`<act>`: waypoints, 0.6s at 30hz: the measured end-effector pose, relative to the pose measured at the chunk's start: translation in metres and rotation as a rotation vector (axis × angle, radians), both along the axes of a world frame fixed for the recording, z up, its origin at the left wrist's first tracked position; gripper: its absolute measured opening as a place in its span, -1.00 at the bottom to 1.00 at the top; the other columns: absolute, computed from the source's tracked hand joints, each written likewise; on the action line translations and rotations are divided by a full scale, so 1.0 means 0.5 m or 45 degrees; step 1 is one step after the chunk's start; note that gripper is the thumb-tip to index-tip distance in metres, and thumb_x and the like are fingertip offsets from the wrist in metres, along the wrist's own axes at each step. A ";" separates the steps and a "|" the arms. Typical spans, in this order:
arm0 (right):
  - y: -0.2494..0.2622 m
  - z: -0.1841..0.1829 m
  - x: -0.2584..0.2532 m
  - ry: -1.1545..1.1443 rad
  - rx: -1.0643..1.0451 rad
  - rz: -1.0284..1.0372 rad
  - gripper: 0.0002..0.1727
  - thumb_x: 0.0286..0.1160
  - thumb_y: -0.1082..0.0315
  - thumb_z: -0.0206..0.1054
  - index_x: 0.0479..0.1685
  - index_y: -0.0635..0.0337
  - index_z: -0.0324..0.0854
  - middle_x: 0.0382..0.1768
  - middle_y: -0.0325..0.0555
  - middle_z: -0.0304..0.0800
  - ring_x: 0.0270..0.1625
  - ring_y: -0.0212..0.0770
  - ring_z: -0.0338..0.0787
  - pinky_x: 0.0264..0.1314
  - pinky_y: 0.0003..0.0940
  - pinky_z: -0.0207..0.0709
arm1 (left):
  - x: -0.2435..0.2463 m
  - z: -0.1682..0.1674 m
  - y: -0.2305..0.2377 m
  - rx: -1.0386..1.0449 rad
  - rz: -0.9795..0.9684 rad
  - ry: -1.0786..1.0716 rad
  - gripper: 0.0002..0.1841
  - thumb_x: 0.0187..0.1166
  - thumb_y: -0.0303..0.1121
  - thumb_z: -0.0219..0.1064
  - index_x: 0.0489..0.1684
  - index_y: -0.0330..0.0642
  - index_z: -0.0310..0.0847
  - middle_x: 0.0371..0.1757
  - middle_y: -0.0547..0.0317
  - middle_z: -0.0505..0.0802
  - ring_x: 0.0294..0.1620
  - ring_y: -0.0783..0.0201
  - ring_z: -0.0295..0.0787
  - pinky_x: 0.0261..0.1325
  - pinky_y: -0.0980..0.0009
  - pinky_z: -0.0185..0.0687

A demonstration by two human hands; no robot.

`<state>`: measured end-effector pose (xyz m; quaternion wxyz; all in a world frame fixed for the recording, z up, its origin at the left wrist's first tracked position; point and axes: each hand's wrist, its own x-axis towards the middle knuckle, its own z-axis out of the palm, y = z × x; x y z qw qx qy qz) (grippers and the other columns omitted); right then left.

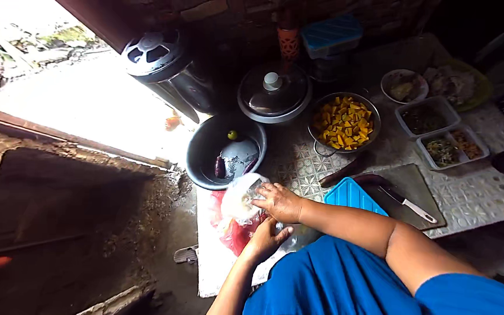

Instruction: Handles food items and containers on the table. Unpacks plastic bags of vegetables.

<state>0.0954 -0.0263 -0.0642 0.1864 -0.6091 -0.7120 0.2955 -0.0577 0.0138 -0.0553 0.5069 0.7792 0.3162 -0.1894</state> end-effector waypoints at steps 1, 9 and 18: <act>-0.001 -0.004 0.003 0.004 0.020 0.030 -0.46 0.64 0.52 0.18 0.62 0.10 0.53 0.69 0.28 0.40 0.79 0.34 0.26 0.71 0.33 0.18 | -0.011 0.001 0.004 -0.003 -0.048 0.027 -0.37 0.64 0.01 0.35 0.52 -0.31 0.54 0.44 -0.27 0.69 0.49 -0.07 0.62 0.60 -0.04 0.43; -0.143 0.054 0.165 1.161 0.253 -0.648 -0.77 0.59 0.46 0.31 0.07 0.42 0.74 -0.12 -0.06 0.91 -0.26 -0.39 0.85 -0.21 -0.47 0.76 | -0.099 -0.008 0.012 -0.115 0.569 -0.242 -0.54 0.69 -0.25 0.25 0.51 -0.28 0.53 0.27 0.01 0.83 0.13 0.31 0.83 0.24 0.31 0.72; -0.427 -0.056 0.212 -0.225 -0.278 -1.100 0.14 0.03 0.01 0.77 0.83 -0.15 0.29 0.80 0.35 0.13 0.78 0.52 0.15 0.67 0.54 0.10 | -0.102 -0.015 0.019 -0.063 0.771 -0.337 -0.61 0.73 -0.34 0.18 0.44 -0.34 0.53 0.17 -0.01 0.83 -0.05 0.35 0.83 0.04 0.41 0.75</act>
